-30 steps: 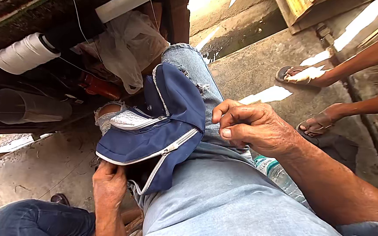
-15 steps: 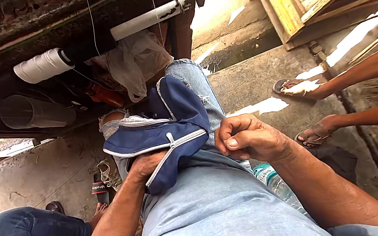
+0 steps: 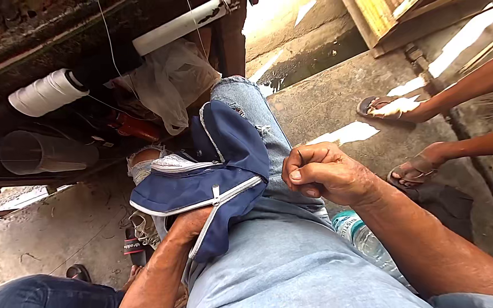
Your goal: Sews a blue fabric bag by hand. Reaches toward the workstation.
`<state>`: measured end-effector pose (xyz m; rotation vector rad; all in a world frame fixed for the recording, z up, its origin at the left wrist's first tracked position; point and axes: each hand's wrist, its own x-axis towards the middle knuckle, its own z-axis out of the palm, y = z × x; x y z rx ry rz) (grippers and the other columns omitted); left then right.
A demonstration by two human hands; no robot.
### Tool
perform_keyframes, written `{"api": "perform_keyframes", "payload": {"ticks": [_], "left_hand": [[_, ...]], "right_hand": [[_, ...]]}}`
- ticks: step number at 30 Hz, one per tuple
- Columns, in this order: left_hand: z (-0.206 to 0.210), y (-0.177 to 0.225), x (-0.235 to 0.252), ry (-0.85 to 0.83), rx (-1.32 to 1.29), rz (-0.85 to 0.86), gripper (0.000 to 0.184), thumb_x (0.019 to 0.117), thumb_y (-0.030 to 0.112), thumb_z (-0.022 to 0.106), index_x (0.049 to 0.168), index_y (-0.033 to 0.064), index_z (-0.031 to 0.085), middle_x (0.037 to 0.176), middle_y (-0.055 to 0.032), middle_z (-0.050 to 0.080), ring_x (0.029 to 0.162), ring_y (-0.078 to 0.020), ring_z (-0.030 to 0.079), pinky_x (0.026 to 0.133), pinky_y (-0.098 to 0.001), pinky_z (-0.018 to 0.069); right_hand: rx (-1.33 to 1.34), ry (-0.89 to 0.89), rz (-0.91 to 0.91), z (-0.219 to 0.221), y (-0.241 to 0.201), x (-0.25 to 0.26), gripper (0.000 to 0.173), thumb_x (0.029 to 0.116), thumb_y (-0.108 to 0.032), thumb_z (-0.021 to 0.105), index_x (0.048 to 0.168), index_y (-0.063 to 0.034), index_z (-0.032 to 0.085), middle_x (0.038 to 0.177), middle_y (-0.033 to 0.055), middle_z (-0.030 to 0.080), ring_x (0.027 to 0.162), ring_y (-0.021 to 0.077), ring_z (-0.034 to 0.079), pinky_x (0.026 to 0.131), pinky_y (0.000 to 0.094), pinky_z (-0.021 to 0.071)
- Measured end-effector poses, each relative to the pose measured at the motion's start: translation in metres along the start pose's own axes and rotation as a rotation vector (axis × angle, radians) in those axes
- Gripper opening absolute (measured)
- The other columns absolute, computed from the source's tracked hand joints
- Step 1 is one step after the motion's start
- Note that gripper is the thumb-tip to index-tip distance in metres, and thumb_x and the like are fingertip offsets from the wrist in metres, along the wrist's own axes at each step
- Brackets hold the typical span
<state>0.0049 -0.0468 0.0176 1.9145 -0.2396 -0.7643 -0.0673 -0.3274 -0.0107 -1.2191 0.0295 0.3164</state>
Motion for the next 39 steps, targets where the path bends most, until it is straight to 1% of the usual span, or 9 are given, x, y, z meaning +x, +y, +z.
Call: {"api": "perform_keyframes", "payload": {"ticks": [3,5,7,12,14,18,23,30,39], "left_hand": [[-0.001,-0.002,-0.004,0.023,0.017,0.005,0.006,0.0898,0.002,0.063,0.085,-0.001,0.065,0.076,0.0069,0.064,0.079,0.0125,0.057,0.078,-0.0059,0.0447],[-0.002,0.001,-0.007,0.087,0.152,-0.053,0.016,0.0953,0.002,0.057,0.092,-0.0113,0.065,0.083,-0.0071,0.065,0.083,0.0037,0.056,0.081,-0.0108,0.0425],[0.0,0.0,-0.008,0.149,0.223,-0.168,0.021,0.0993,0.001,0.052,0.102,-0.0173,0.063,0.095,-0.018,0.065,0.089,-0.0052,0.056,0.085,-0.0166,0.0421],[0.006,-0.016,-0.032,0.297,0.175,0.026,0.022,0.0991,-0.002,0.052,0.108,-0.0204,0.061,0.1,-0.0183,0.067,0.097,0.0013,0.058,0.091,-0.0101,0.0419],[0.008,-0.035,-0.039,0.316,0.127,0.205,0.025,0.097,0.001,0.054,0.109,-0.0193,0.061,0.104,-0.0155,0.068,0.102,0.0046,0.06,0.094,-0.0085,0.0427],[0.015,-0.014,-0.028,0.359,0.06,-0.016,0.024,0.0986,-0.005,0.048,0.11,-0.0214,0.062,0.105,-0.0234,0.068,0.097,-0.0065,0.059,0.091,-0.0149,0.043],[0.014,-0.011,-0.031,0.317,0.193,-0.047,0.024,0.0984,-0.003,0.053,0.112,-0.0202,0.062,0.107,-0.0214,0.068,0.104,-0.003,0.06,0.095,-0.0129,0.0418],[0.007,-0.001,-0.022,0.272,0.157,-0.092,0.019,0.0982,-0.003,0.052,0.102,-0.0189,0.063,0.093,-0.0185,0.067,0.089,-0.0036,0.058,0.086,-0.0133,0.0422],[0.015,-0.002,-0.024,0.16,0.052,0.104,0.012,0.0926,0.002,0.059,0.088,-0.0071,0.065,0.08,0.0007,0.064,0.082,0.0111,0.057,0.08,-0.0052,0.042]], "right_hand": [[-0.47,0.142,-0.001,-0.001,-0.007,-0.004,0.011,0.0933,-0.012,0.065,0.083,-0.0118,0.065,0.065,-0.0027,0.061,0.048,0.0036,0.051,0.044,0.0189,0.0415],[-0.756,0.225,-0.029,0.0,-0.015,-0.006,0.004,0.0951,-0.018,0.064,0.095,-0.0142,0.063,0.071,-0.006,0.06,0.054,0.0024,0.054,0.048,0.0199,0.046],[-0.87,0.246,-0.141,0.005,-0.024,-0.008,0.017,0.0998,-0.021,0.055,0.107,-0.0136,0.069,0.084,-0.0063,0.061,0.063,0.0002,0.057,0.055,0.0175,0.0514],[-0.896,0.135,-0.351,0.037,-0.04,-0.004,0.033,0.1068,-0.026,0.053,0.134,-0.0103,0.063,0.088,-0.0064,0.062,0.072,-0.0023,0.056,0.062,0.0149,0.0492],[-0.909,0.071,-0.412,0.046,-0.04,0.0,0.025,0.1061,-0.023,0.055,0.124,-0.0069,0.062,0.087,-0.0051,0.06,0.071,-0.0023,0.055,0.062,0.0133,0.0484],[-0.98,0.084,-0.52,0.055,-0.033,0.011,0.02,0.1027,-0.019,0.06,0.105,-0.0048,0.074,0.086,-0.0013,0.067,0.073,-0.0007,0.059,0.061,0.0145,0.0483],[-0.962,0.074,-0.508,0.053,-0.029,0.017,0.018,0.1014,-0.015,0.062,0.105,-0.0037,0.075,0.085,-0.0012,0.067,0.075,0.0006,0.062,0.064,0.0153,0.0512],[-0.973,0.058,-0.506,0.053,-0.032,0.018,0.017,0.0996,-0.013,0.062,0.102,-0.0036,0.076,0.081,-0.0023,0.064,0.071,-0.0001,0.059,0.061,0.0146,0.0483],[-1.344,-0.002,-0.411,0.051,-0.044,0.015,0.02,0.0965,-0.017,0.055,0.092,-0.012,0.074,0.072,-0.002,0.057,0.059,0.0098,0.056,0.047,0.0277,0.0398]]}}
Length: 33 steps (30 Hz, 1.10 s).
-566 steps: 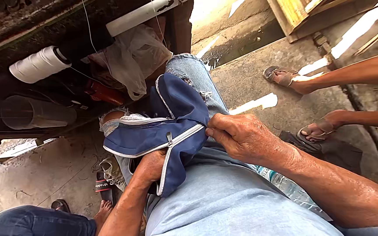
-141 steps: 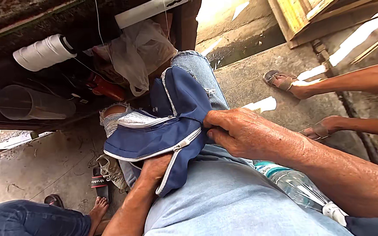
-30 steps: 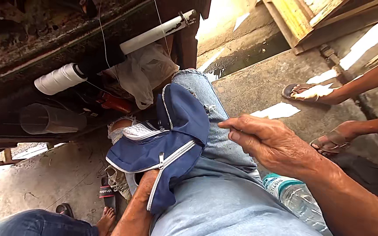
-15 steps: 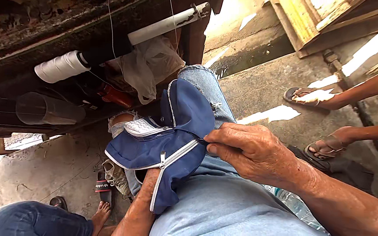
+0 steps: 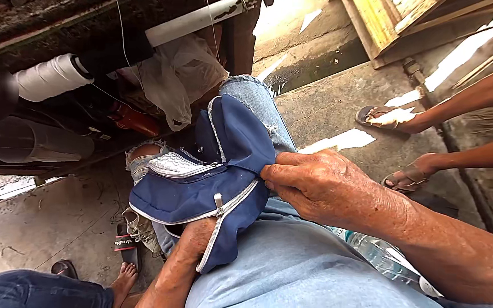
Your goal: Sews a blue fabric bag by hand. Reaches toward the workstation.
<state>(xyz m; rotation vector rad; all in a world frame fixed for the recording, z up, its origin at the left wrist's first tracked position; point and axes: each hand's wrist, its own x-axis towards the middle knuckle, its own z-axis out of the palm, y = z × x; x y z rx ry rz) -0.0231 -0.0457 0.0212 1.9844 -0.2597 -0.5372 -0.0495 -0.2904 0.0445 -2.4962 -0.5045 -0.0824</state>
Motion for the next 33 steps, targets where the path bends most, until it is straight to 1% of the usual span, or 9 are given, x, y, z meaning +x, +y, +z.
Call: {"api": "perform_keyframes", "payload": {"ticks": [4,9,18,20,23,26,28,30,33], "left_hand": [[0.001,0.016,0.003,-0.141,0.1,-0.125,0.014,0.096,0.002,0.058,0.089,-0.0069,0.066,0.08,-0.0014,0.064,0.081,0.0087,0.056,0.08,-0.007,0.0419],[0.007,0.003,0.0,-0.188,0.378,0.07,0.022,0.0979,0.012,0.058,0.093,-0.0041,0.071,0.086,-0.0087,0.07,0.085,-0.0006,0.062,0.081,-0.0159,0.0459],[0.007,0.006,0.006,-0.28,0.454,0.024,0.025,0.1005,0.014,0.056,0.1,-0.0043,0.072,0.095,-0.0149,0.072,0.092,-0.0112,0.066,0.086,-0.026,0.0491],[0.006,0.008,0.007,-0.289,0.407,-0.044,0.025,0.1021,0.014,0.055,0.102,-0.005,0.071,0.097,-0.0137,0.071,0.094,-0.0073,0.064,0.088,-0.0224,0.0466],[0.002,0.002,0.004,-0.192,0.282,-0.063,0.02,0.0982,0.011,0.058,0.097,-0.0057,0.07,0.089,-0.008,0.069,0.087,0.0027,0.06,0.082,-0.0133,0.0443],[-0.004,0.0,0.001,-0.058,0.087,-0.191,0.013,0.0953,0.001,0.06,0.095,-0.0112,0.065,0.086,-0.0076,0.066,0.083,0.0045,0.056,0.08,-0.0106,0.0422],[-0.008,-0.013,-0.004,0.041,-0.104,-0.126,0.003,0.0873,-0.001,0.066,0.089,-0.0033,0.065,0.08,0.0049,0.066,0.081,0.0117,0.059,0.079,-0.0063,0.0458],[-0.01,-0.02,-0.01,0.079,-0.282,-0.048,0.015,0.0822,-0.002,0.072,0.089,0.0103,0.067,0.082,0.0165,0.07,0.084,0.0132,0.064,0.082,-0.0075,0.0522],[-0.016,-0.042,-0.015,0.029,-0.467,0.072,0.023,0.0855,-0.002,0.073,0.1,0.0159,0.074,0.094,0.0124,0.076,0.092,0.0024,0.071,0.089,-0.0184,0.0586]], "right_hand": [[-0.113,-0.062,-0.017,0.0,-0.001,-0.001,0.016,0.0921,-0.015,0.056,0.085,-0.012,0.07,0.07,0.0005,0.055,0.052,0.0148,0.053,0.042,0.0316,0.0352],[-0.19,-0.065,-0.049,0.011,0.0,-0.001,0.012,0.0892,-0.013,0.057,0.081,-0.0099,0.065,0.07,0.0039,0.055,0.049,0.0184,0.052,0.04,0.0332,0.0343],[-0.23,-0.061,-0.013,0.026,0.003,0.005,0.012,0.0855,-0.015,0.058,0.076,-0.0082,0.062,0.065,0.0045,0.052,0.049,0.0204,0.053,0.04,0.0345,0.035],[-0.214,-0.044,-0.022,0.029,0.005,0.005,0.013,0.0853,-0.014,0.058,0.075,-0.008,0.06,0.064,0.0048,0.051,0.048,0.02,0.052,0.04,0.0341,0.0343],[-0.064,-0.049,-0.023,0.021,0.01,0.008,0.011,0.0853,-0.014,0.06,0.076,-0.0097,0.063,0.066,0.0016,0.054,0.054,0.0155,0.055,0.044,0.0325,0.0387],[0.122,-0.121,-0.026,0.005,0.014,0.01,0.014,0.0924,-0.018,0.059,0.09,-0.0123,0.071,0.076,-0.0044,0.062,0.067,0.0052,0.06,0.056,0.0248,0.0477],[0.232,-0.122,-0.033,0.0,0.017,0.01,0.014,0.0932,-0.016,0.06,0.092,-0.0113,0.073,0.078,-0.0061,0.064,0.069,0.0002,0.059,0.058,0.0188,0.0492],[0.291,-0.111,-0.038,-0.001,0.017,0.01,0.014,0.0935,-0.015,0.061,0.092,-0.0101,0.073,0.078,-0.0062,0.064,0.068,-0.0012,0.059,0.058,0.0166,0.0487],[0.316,-0.086,-0.058,-0.001,0.018,0.01,0.015,0.0958,-0.016,0.06,0.093,-0.0096,0.074,0.078,-0.0065,0.065,0.069,-0.002,0.059,0.059,0.0154,0.0496]]}}
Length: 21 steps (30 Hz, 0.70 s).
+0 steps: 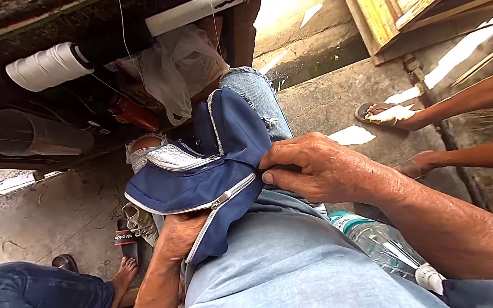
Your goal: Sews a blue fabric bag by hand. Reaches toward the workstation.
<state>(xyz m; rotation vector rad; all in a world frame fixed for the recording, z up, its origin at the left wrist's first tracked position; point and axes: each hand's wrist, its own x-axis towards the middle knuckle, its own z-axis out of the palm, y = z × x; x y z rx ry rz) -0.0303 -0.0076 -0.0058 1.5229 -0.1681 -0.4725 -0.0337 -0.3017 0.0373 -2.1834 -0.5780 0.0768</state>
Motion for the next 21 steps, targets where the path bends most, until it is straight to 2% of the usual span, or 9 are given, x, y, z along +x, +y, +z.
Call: {"api": "perform_keyframes", "payload": {"ticks": [4,7,10,13,14,16,17,19,21], "left_hand": [[-0.016,-0.016,-0.006,-0.141,-0.564,0.077,0.018,0.0957,0.01,0.069,0.112,0.0119,0.076,0.106,-0.0039,0.077,0.097,-0.0106,0.073,0.092,-0.0281,0.0592],[-0.014,-0.028,-0.005,-0.19,-1.048,0.03,0.019,0.0978,0.015,0.065,0.107,0.003,0.076,0.1,-0.0121,0.076,0.091,-0.018,0.074,0.087,-0.0307,0.0596],[-0.002,-0.031,-0.003,-0.154,-1.235,-0.104,0.016,0.0938,0.012,0.067,0.099,-0.0006,0.076,0.088,-0.0114,0.075,0.079,-0.0154,0.073,0.076,-0.0267,0.0596],[0.014,-0.013,-0.001,0.084,-0.903,-0.164,0.017,0.0904,-0.003,0.063,0.093,0.0073,0.076,0.09,-0.0066,0.077,0.084,-0.0104,0.074,0.082,-0.025,0.0605],[0.02,-0.003,0.001,0.149,-0.693,-0.162,0.03,0.09,-0.012,0.056,0.093,0.0112,0.075,0.09,-0.0014,0.077,0.087,-0.0059,0.073,0.085,-0.0221,0.0597],[0.029,0.013,0.009,0.195,-0.217,-0.145,0.035,0.0827,-0.017,0.06,0.088,0.0162,0.07,0.083,0.0129,0.074,0.084,0.007,0.068,0.082,-0.0124,0.0556],[0.031,0.017,0.013,0.174,-0.034,-0.124,0.027,0.0827,-0.013,0.063,0.088,0.0133,0.066,0.081,0.0158,0.07,0.084,0.011,0.064,0.082,-0.0092,0.0527],[0.033,0.018,0.02,0.123,0.187,-0.049,0.006,0.0882,-0.006,0.064,0.093,-0.0022,0.064,0.084,0.0086,0.068,0.088,0.0124,0.06,0.085,-0.0065,0.047],[0.038,0.019,0.026,0.113,0.318,-0.035,0.012,0.0916,-0.002,0.062,0.096,-0.0128,0.064,0.088,-0.0005,0.068,0.09,0.0108,0.058,0.086,-0.006,0.0427]], "right_hand": [[-0.016,0.028,-0.039,0.004,0.002,-0.001,0.018,0.0971,-0.015,0.058,0.093,-0.0085,0.073,0.077,-0.0054,0.064,0.069,-0.001,0.058,0.059,0.0164,0.0483],[-0.021,0.027,-0.038,0.005,0.001,-0.001,0.018,0.0966,-0.016,0.057,0.095,-0.0082,0.074,0.08,-0.0048,0.065,0.072,-0.0004,0.06,0.062,0.0171,0.0497],[-0.043,0.02,-0.026,0.006,0.001,-0.001,0.018,0.0968,-0.016,0.057,0.095,-0.0089,0.073,0.08,-0.0053,0.065,0.073,-0.0002,0.06,0.062,0.0177,0.0498],[-0.052,0.005,-0.019,0.005,0.001,-0.002,0.018,0.0965,-0.016,0.057,0.095,-0.0092,0.073,0.08,-0.0055,0.064,0.072,-0.0002,0.059,0.061,0.0178,0.0492],[-0.05,-0.002,-0.014,0.005,0.001,-0.002,0.018,0.0963,-0.016,0.056,0.095,-0.009,0.073,0.08,-0.0054,0.064,0.073,-0.0002,0.06,0.062,0.0177,0.0492],[-0.067,-0.032,0.006,0.004,0.002,-0.001,0.017,0.096,-0.017,0.056,0.096,-0.0106,0.073,0.08,-0.0062,0.064,0.073,-0.0005,0.06,0.061,0.018,0.0495],[-0.086,-0.054,0.023,0.004,0.001,-0.001,0.017,0.0964,-0.018,0.056,0.096,-0.0117,0.072,0.081,-0.0066,0.064,0.073,0.0,0.06,0.061,0.0191,0.0499],[-0.141,-0.076,0.048,0.003,0.001,0.001,0.016,0.0957,-0.019,0.056,0.095,-0.0137,0.071,0.078,-0.0074,0.062,0.07,0.0011,0.059,0.059,0.0213,0.0487],[-0.175,-0.092,0.062,0.001,0.001,0.002,0.014,0.0944,-0.018,0.056,0.092,-0.0148,0.07,0.075,-0.0073,0.061,0.067,0.0025,0.059,0.057,0.023,0.0475]]}}
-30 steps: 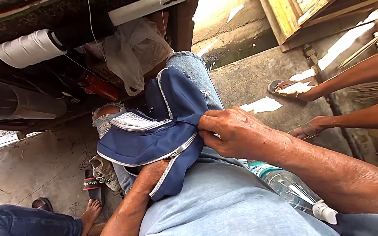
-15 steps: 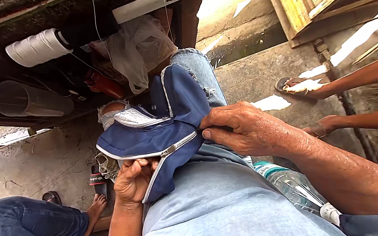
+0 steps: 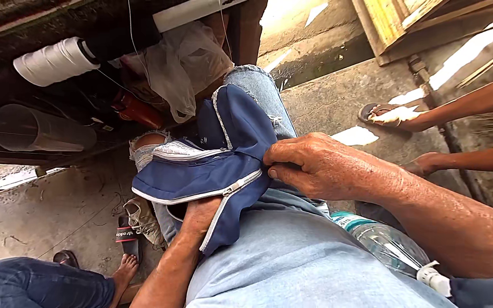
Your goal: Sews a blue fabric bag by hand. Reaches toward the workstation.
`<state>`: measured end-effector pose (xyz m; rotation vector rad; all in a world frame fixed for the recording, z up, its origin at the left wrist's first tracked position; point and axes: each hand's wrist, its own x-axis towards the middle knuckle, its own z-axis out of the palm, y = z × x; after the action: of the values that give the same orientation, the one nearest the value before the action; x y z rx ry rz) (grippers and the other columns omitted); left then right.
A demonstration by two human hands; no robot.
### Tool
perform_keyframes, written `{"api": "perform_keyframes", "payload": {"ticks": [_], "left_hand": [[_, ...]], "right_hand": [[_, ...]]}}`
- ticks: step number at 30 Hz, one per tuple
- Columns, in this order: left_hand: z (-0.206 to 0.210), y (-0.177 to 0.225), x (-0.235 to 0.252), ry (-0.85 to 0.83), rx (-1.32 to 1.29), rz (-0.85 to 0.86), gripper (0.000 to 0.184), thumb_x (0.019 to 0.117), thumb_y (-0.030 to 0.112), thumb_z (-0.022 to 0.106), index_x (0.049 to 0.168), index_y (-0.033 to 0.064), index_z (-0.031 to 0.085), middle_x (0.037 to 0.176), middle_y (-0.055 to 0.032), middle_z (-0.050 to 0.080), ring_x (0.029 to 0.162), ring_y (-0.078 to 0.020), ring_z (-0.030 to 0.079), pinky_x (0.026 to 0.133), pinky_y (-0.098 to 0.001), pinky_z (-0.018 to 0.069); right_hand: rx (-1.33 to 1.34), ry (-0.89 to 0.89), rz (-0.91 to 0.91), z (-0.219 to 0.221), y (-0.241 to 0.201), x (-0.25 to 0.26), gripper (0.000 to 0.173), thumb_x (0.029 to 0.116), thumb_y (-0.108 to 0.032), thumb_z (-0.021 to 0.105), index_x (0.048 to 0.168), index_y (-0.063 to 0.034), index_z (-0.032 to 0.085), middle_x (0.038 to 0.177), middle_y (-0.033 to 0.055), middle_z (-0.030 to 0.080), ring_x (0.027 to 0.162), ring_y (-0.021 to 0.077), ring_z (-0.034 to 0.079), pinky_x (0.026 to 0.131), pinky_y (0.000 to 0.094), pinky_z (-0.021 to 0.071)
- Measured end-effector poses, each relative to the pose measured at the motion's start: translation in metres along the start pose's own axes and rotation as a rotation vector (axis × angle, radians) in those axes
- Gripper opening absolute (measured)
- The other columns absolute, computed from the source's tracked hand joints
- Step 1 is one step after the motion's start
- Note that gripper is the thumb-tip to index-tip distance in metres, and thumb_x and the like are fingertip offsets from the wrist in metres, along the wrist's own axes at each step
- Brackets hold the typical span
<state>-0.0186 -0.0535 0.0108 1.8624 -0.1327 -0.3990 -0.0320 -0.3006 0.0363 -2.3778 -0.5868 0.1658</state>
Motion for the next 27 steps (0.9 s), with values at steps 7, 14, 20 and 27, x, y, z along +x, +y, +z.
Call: {"api": "perform_keyframes", "payload": {"ticks": [7,14,20,27], "left_hand": [[0.003,-0.003,0.006,-0.119,0.24,0.016,0.016,0.0919,0.004,0.066,0.095,-0.0111,0.067,0.087,-0.0082,0.068,0.086,0.0032,0.058,0.083,-0.0119,0.0434],[0.0,0.002,0.007,-0.203,0.323,-0.091,0.017,0.0958,0.004,0.061,0.097,-0.0122,0.067,0.089,-0.0124,0.067,0.086,-0.0011,0.057,0.083,-0.0163,0.0439],[-0.005,-0.003,0.003,-0.211,0.422,0.035,0.02,0.096,0.008,0.061,0.096,-0.0101,0.069,0.09,-0.0124,0.07,0.087,-0.0015,0.06,0.084,-0.016,0.0444],[-0.008,-0.008,-0.001,-0.134,0.455,0.102,0.021,0.0945,0.011,0.064,0.094,-0.0084,0.071,0.089,-0.0115,0.072,0.088,-0.0022,0.063,0.085,-0.0173,0.0452]], "right_hand": [[-0.024,-0.062,0.082,0.004,-0.006,0.006,0.006,0.0901,-0.014,0.06,0.087,-0.0165,0.065,0.072,-0.0065,0.059,0.065,0.0058,0.059,0.055,0.0285,0.0471],[0.051,0.084,0.086,0.021,-0.006,0.001,0.012,0.0914,-0.015,0.056,0.085,-0.0139,0.066,0.071,-0.005,0.058,0.065,0.0057,0.058,0.054,0.0266,0.0453],[0.085,0.162,0.061,0.028,-0.004,-0.003,0.014,0.0928,-0.013,0.056,0.088,-0.0108,0.069,0.075,-0.0035,0.062,0.069,0.0051,0.06,0.058,0.0249,0.0484],[0.032,0.276,0.088,0.03,-0.001,-0.018,0.022,0.1005,-0.018,0.055,0.106,-0.0104,0.075,0.079,-0.0034,0.069,0.067,0.005,0.063,0.058,0.0264,0.0507]]}}
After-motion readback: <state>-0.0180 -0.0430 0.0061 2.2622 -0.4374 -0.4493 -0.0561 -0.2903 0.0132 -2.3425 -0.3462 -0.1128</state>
